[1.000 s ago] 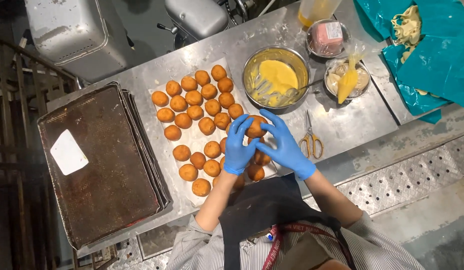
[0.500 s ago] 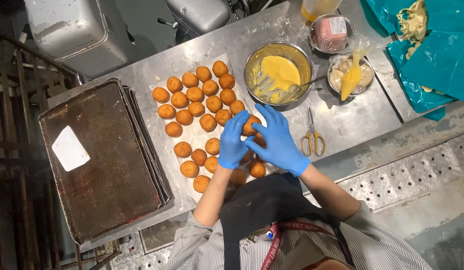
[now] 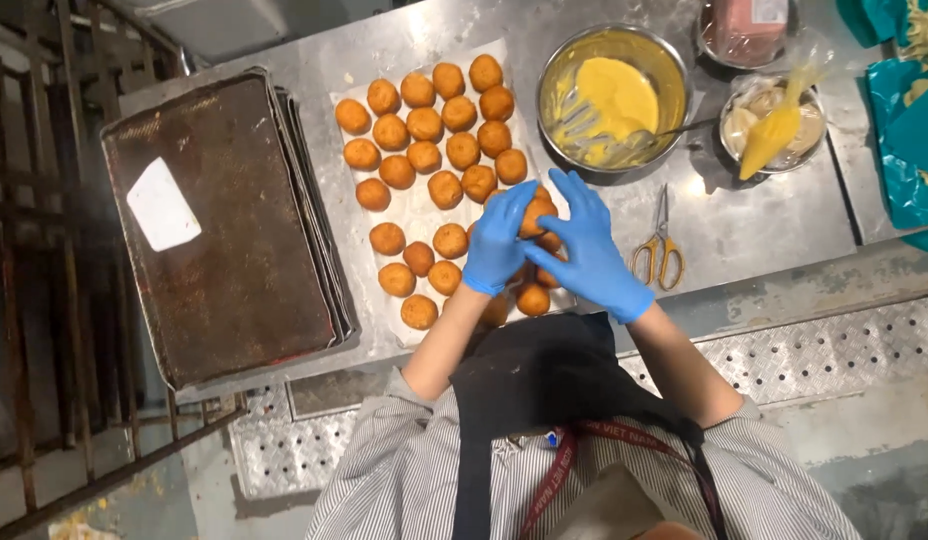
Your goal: Poking holes into small round bread buns on a tray using fingers.
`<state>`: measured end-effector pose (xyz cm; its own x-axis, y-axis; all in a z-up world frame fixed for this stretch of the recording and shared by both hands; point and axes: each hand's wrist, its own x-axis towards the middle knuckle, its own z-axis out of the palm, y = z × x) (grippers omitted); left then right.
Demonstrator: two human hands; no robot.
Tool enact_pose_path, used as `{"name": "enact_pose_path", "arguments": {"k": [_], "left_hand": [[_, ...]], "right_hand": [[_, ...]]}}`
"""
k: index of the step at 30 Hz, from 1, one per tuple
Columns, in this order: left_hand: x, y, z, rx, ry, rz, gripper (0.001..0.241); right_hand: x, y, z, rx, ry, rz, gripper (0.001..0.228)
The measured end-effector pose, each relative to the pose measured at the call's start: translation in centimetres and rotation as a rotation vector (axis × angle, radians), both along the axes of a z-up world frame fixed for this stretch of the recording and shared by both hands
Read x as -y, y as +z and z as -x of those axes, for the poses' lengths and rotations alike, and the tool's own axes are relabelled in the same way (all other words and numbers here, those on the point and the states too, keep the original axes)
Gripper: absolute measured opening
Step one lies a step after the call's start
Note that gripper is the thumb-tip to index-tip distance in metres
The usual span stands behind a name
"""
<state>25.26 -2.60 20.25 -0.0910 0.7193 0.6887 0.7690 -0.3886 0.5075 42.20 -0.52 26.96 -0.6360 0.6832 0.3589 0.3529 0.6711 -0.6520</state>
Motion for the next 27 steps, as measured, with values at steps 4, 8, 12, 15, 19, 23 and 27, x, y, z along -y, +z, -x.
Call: {"name": "enact_pose_path", "arguments": {"k": [4,8,12,15,19,23,27], "left_hand": [[0.2,-1.7,1.4,-0.076,0.02,0.145,0.069],[-0.9,-3.0,9.0,-0.218,0.45,0.538,0.047],[-2.2,-16.2,16.4,-0.173,0.539,0.728,0.052],[-1.7,-19.3,17.8,0.138,0.488,0.822,0.072],[1.3,-20.8,19.8,-0.274,0.729,1.01,0.067],[3.3,-24.8,21.7,-0.095,0.759,0.926,0.064],[3.5,-7.4,14.7,0.514,0.375,0.434,0.067]], "right_hand": [[0.5,-0.8,-0.9,0.127,-0.068,0.116,0.038],[0.5,0.4,-2.7,0.165,-0.094,0.351,0.065],[0.8,1.3,-2.9,0.168,-0.078,0.419,0.063],[1.0,2.6,-2.8,0.155,-0.043,0.406,0.062],[0.7,2.6,-4.3,0.045,-0.103,0.429,0.055],[0.6,2.0,-4.8,0.007,-0.122,0.423,0.053],[0.9,3.2,-4.0,-0.015,-0.153,0.427,0.052]]}}
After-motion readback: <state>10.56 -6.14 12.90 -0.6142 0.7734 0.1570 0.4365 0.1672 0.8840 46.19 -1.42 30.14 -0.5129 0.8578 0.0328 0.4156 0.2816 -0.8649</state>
